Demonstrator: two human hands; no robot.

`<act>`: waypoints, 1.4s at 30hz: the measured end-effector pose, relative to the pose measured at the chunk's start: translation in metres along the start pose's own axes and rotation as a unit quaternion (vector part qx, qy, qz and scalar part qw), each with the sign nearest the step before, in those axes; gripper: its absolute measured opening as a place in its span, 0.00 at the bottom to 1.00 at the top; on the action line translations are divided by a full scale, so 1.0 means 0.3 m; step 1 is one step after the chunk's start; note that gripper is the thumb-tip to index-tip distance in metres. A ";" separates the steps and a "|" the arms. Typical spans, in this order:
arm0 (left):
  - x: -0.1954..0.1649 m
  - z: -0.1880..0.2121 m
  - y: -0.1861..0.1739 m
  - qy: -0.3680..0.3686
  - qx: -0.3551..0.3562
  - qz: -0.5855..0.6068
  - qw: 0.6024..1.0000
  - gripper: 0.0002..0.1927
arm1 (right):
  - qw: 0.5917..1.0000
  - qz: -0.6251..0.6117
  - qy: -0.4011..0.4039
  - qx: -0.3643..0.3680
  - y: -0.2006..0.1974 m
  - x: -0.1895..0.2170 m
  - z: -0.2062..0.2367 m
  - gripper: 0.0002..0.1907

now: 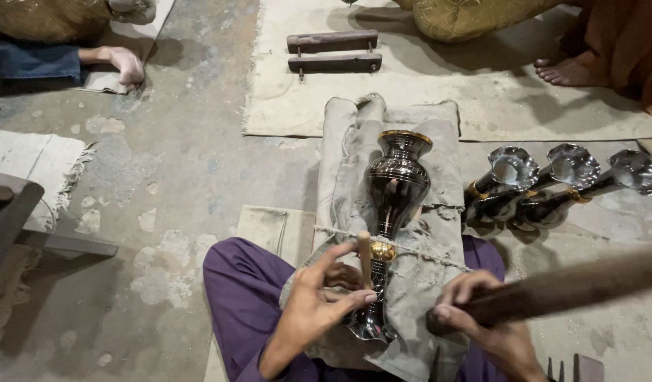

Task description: The person sits on the floor holding a small steel punch against the band of a black-and-gold engraved brass vase and repeatedly strikes the punch with a wooden mallet, repositioning the punch around the vase's decorated section to work the metal surface.

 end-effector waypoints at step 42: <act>-0.155 -0.013 0.140 0.067 0.139 -0.220 0.963 0.26 | 0.757 0.650 0.065 0.011 -0.309 0.225 -0.074 0.40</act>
Point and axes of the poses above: each hand's wrist, its own z-axis away from the middle knuckle, its own y-axis out of the palm, x = y × z, the point moved 10 cm from there along -z, towards the middle knuckle, and after that the axes turned 13 degrees about z, right-handed, at the moved point
